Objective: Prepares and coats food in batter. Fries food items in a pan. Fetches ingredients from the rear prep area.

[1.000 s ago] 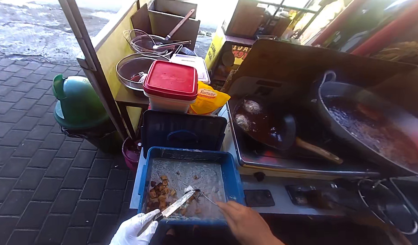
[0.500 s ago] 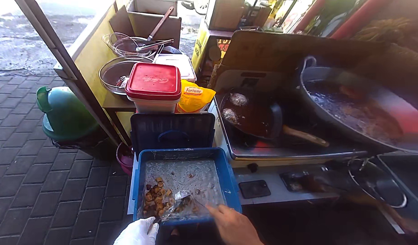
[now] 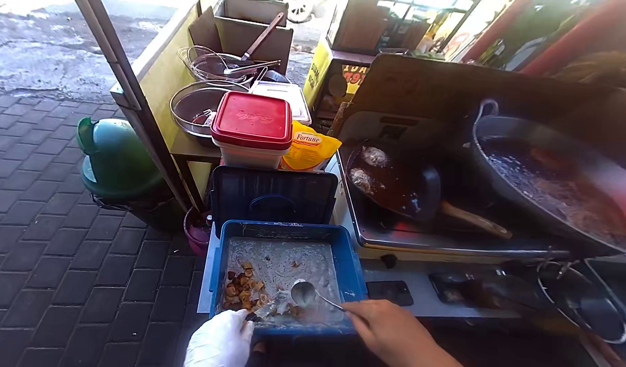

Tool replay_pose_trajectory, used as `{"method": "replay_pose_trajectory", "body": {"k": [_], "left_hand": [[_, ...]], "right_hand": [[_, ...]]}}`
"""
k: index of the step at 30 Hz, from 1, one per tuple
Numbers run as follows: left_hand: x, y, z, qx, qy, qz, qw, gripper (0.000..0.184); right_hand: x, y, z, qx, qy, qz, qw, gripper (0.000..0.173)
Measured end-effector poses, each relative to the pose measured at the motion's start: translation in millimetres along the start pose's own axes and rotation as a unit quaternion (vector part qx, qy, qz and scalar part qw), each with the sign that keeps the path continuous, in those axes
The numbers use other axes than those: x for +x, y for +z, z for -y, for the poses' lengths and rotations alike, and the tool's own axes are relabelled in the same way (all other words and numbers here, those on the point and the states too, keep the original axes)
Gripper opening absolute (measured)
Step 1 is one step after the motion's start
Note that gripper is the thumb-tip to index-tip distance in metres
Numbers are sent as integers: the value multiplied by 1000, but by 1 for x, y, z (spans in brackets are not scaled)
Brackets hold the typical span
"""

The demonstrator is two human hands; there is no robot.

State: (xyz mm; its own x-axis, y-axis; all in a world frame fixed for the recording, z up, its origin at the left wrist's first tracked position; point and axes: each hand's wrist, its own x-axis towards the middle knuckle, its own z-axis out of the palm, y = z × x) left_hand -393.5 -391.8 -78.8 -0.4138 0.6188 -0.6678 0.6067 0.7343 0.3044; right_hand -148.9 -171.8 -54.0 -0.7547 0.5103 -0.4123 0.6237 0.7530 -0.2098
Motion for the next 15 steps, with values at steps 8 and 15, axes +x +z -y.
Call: {"method": "replay_pose_trajectory", "body": {"k": [8, 15], "left_hand": [[-7, -7, -14, 91, 25, -22, 995, 45], [-8, -2, 24, -63, -17, -80, 995, 44]], "right_hand": [[36, -11, 55, -142, 142, 151, 968, 33], [46, 13, 113, -190, 110, 208, 953, 33]]}}
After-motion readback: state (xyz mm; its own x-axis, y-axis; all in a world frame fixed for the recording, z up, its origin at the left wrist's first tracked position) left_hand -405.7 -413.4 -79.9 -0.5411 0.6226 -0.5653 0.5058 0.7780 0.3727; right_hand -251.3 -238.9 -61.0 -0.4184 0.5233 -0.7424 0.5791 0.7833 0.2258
